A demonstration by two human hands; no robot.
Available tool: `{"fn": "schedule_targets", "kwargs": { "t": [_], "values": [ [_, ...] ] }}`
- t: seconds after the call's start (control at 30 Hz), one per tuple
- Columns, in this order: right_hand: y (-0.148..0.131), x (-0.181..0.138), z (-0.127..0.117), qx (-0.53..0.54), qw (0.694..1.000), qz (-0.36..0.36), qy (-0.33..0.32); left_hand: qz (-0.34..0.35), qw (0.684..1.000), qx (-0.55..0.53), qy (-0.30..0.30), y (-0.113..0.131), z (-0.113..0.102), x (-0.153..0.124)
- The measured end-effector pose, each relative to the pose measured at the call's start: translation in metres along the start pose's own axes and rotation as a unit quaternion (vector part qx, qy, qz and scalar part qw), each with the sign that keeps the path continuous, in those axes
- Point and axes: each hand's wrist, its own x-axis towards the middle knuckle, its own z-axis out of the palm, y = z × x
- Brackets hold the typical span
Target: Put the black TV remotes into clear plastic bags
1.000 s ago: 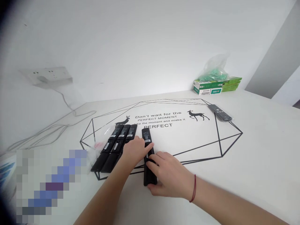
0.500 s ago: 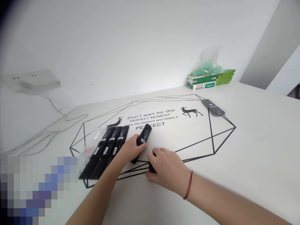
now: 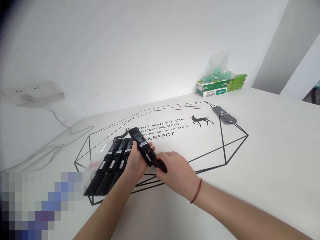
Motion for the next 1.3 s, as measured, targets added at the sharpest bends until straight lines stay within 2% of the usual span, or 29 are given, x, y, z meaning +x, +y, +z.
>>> {"fn": "schedule_targets", "kwargs": {
  "t": [0.07,0.13,0.23,0.37,0.53,0.73,0.97,1.17,1.3],
  "values": [
    [0.003,0.002,0.003,0.038,0.998,-0.010,0.058,-0.010,0.999,-0.036,-0.015,-0.001,0.003,-0.007],
    [0.005,0.002,0.008,0.047,0.993,-0.040,0.096,-0.026,0.996,-0.059,-0.054,-0.004,0.005,-0.014],
    [0.008,0.001,0.015,0.041,0.988,-0.083,0.124,-0.032,0.992,-0.074,-0.096,-0.010,0.006,-0.023],
    [0.010,0.001,0.017,0.023,0.984,-0.107,0.143,-0.033,0.991,-0.064,-0.115,-0.014,0.008,-0.028],
    [0.009,0.001,0.014,-0.006,0.986,-0.117,0.123,-0.040,0.991,-0.038,-0.120,-0.012,0.007,-0.026],
    [0.009,0.000,0.012,-0.069,0.979,-0.187,0.052,-0.017,0.993,-0.052,-0.108,-0.001,0.001,-0.019],
    [0.014,0.002,0.015,-0.132,0.970,-0.194,0.066,-0.026,0.993,0.005,-0.115,0.000,0.001,-0.019],
    [0.014,0.002,0.014,-0.129,0.972,-0.186,0.069,-0.037,0.992,0.009,-0.122,0.001,0.003,-0.020],
    [0.012,0.002,0.012,-0.065,0.984,-0.162,0.042,-0.048,0.991,-0.017,-0.126,0.002,0.005,-0.021]
  ]
}}
